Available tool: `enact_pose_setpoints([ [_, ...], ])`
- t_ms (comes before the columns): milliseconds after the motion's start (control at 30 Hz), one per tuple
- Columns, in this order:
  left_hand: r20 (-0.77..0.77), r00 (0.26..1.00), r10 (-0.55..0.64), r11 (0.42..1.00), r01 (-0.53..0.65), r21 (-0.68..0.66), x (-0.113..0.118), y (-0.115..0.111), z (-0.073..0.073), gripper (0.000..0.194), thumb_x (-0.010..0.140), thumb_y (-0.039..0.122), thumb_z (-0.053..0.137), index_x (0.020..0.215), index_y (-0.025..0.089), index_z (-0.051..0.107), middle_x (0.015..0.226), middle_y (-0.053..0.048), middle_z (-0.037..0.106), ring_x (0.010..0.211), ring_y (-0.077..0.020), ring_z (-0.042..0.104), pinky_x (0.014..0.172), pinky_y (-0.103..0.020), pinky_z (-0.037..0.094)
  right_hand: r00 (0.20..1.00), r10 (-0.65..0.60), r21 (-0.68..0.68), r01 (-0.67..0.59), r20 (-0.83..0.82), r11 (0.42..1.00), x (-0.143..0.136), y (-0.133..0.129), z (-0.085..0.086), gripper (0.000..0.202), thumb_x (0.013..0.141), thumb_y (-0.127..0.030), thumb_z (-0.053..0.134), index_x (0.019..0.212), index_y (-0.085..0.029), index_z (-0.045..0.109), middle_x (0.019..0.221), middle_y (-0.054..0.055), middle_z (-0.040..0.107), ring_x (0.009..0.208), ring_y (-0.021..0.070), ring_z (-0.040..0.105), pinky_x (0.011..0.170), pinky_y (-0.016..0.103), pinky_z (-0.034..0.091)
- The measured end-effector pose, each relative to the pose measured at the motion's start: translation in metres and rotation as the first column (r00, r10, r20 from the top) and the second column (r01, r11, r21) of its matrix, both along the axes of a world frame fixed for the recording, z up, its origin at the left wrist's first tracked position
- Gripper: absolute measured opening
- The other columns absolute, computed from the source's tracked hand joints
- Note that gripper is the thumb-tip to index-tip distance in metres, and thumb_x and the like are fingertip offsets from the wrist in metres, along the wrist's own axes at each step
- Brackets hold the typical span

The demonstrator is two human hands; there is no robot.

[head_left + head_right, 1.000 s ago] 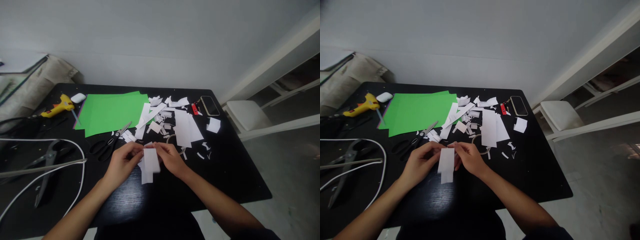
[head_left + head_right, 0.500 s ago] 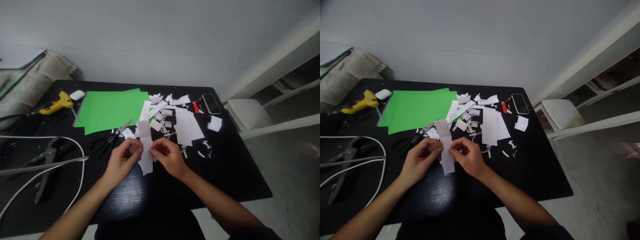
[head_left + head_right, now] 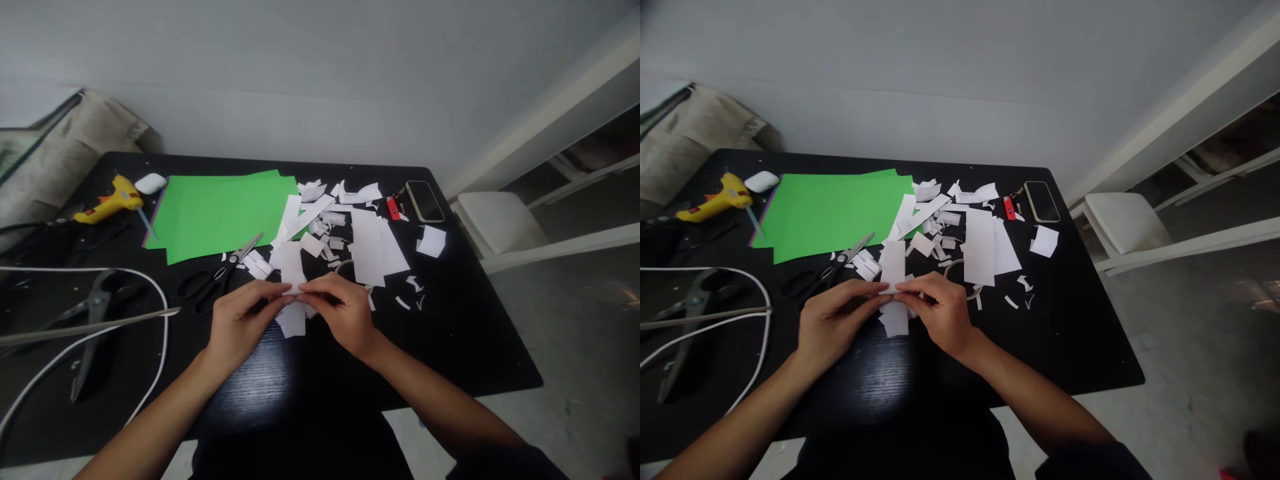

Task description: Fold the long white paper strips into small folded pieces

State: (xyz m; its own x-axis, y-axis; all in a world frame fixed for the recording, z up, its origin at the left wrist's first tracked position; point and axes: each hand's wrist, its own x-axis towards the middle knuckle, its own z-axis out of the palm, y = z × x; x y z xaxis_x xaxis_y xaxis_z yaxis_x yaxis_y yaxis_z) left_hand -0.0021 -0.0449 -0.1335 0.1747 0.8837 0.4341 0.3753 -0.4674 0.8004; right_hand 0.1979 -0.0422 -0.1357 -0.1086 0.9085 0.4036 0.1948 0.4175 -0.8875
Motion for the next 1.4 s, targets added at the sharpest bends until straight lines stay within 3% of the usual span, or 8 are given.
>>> enact_pose_setpoints([
  [400, -0.039, 0.999, -0.02, 0.993, 0.024, 0.115, -0.001, 0.004, 0.002, 0.014, 0.089, 0.01, 0.077, 0.098, 0.02, 0.075, 0.098, -0.004, 0.071, 0.093, -0.0149, 0.068, 0.082, -0.027, 0.056, 0.999, -0.008, 0.108, 0.004, 0.037, 0.994, -0.001, 0.001, 0.007, 0.007, 0.091, -0.014, 0.077, 0.093, -0.02, 0.077, 0.094, 0.006, 0.071, 0.09, 0.0184, 0.07, 0.082, 0.034, 0.059],
  [500, 0.022, 0.998, -0.053, 0.998, 0.052, 0.042, -0.002, 0.001, 0.005, 0.01, 0.091, 0.011, 0.072, 0.097, 0.019, 0.071, 0.092, -0.002, 0.073, 0.088, -0.014, 0.07, 0.081, -0.026, 0.057, 0.998, 0.069, 0.031, -0.069, -0.007, 0.997, 0.0, 0.002, 0.009, 0.005, 0.092, -0.015, 0.073, 0.092, -0.02, 0.074, 0.091, 0.004, 0.073, 0.089, 0.0189, 0.07, 0.083, 0.035, 0.057],
  [667, 0.249, 0.959, 0.137, 0.979, -0.093, -0.182, -0.004, -0.002, 0.009, 0.004, 0.093, 0.017, 0.069, 0.09, 0.021, 0.069, 0.074, 0.004, 0.07, 0.06, -0.0082, 0.063, 0.056, -0.017, 0.05, 0.981, 0.087, -0.279, -0.135, -0.176, 0.951, 0.002, 0.003, 0.009, 0.004, 0.091, -0.025, 0.073, 0.09, -0.021, 0.072, 0.083, 0.001, 0.073, 0.076, 0.015, 0.068, 0.071, 0.029, 0.055],
  [767, 0.302, 0.95, 0.076, 0.924, 0.047, -0.381, -0.002, 0.001, 0.012, 0.009, 0.093, 0.024, 0.069, 0.085, 0.02, 0.069, 0.064, 0.004, 0.067, 0.051, -0.0087, 0.061, 0.049, -0.017, 0.049, 0.94, 0.118, -0.414, -0.251, -0.319, 0.875, 0.002, 0.003, 0.009, 0.011, 0.089, -0.031, 0.074, 0.094, -0.021, 0.072, 0.085, 0.002, 0.074, 0.078, 0.0152, 0.07, 0.073, 0.029, 0.057],
  [867, 0.316, 0.948, -0.033, 0.847, 0.195, -0.495, 0.002, 0.004, 0.013, 0.012, 0.092, 0.028, 0.071, 0.084, 0.019, 0.071, 0.061, 0.003, 0.067, 0.05, -0.0109, 0.064, 0.05, -0.02, 0.051, 0.926, 0.159, -0.476, -0.316, -0.342, 0.821, 0.001, 0.003, 0.007, 0.014, 0.086, -0.032, 0.077, 0.09, -0.02, 0.072, 0.082, 0.0, 0.071, 0.072, 0.0142, 0.068, 0.068, 0.028, 0.057],
  [1067, 0.277, 0.957, -0.089, 0.807, 0.232, -0.543, 0.004, 0.003, 0.011, 0.018, 0.093, 0.033, 0.069, 0.086, 0.016, 0.07, 0.06, 0.003, 0.062, 0.047, -0.0093, 0.057, 0.047, -0.02, 0.047, 0.94, 0.156, -0.529, -0.302, -0.303, 0.793, 0.0, 0.005, 0.003, 0.015, 0.083, -0.031, 0.078, 0.083, -0.019, 0.07, 0.075, -0.001, 0.067, 0.066, 0.0121, 0.062, 0.061, 0.025, 0.054],
  [1233, 0.199, 0.971, -0.13, 0.823, 0.218, -0.525, 0.002, 0.004, 0.011, 0.02, 0.093, 0.032, 0.066, 0.082, 0.016, 0.068, 0.058, 0.005, 0.056, 0.047, -0.0076, 0.05, 0.047, -0.019, 0.04, 0.92, 0.158, -0.568, -0.35, -0.36, 0.745, 0.0, 0.006, 0.005, 0.017, 0.08, -0.032, 0.081, 0.083, -0.019, 0.069, 0.073, -0.002, 0.067, 0.062, 0.012, 0.063, 0.058, 0.026, 0.055],
  [1400, 0.169, 0.969, -0.178, 0.825, 0.241, -0.511, 0.003, 0.002, 0.009, 0.018, 0.094, 0.031, 0.065, 0.082, 0.017, 0.068, 0.061, 0.004, 0.056, 0.051, -0.0081, 0.049, 0.048, -0.019, 0.038, 0.937, 0.206, -0.556, -0.334, -0.281, 0.761, 0.0, 0.005, 0.004, 0.008, 0.079, -0.021, 0.076, 0.08, -0.018, 0.069, 0.072, -0.003, 0.066, 0.062, 0.0105, 0.06, 0.058, 0.023, 0.052],
])
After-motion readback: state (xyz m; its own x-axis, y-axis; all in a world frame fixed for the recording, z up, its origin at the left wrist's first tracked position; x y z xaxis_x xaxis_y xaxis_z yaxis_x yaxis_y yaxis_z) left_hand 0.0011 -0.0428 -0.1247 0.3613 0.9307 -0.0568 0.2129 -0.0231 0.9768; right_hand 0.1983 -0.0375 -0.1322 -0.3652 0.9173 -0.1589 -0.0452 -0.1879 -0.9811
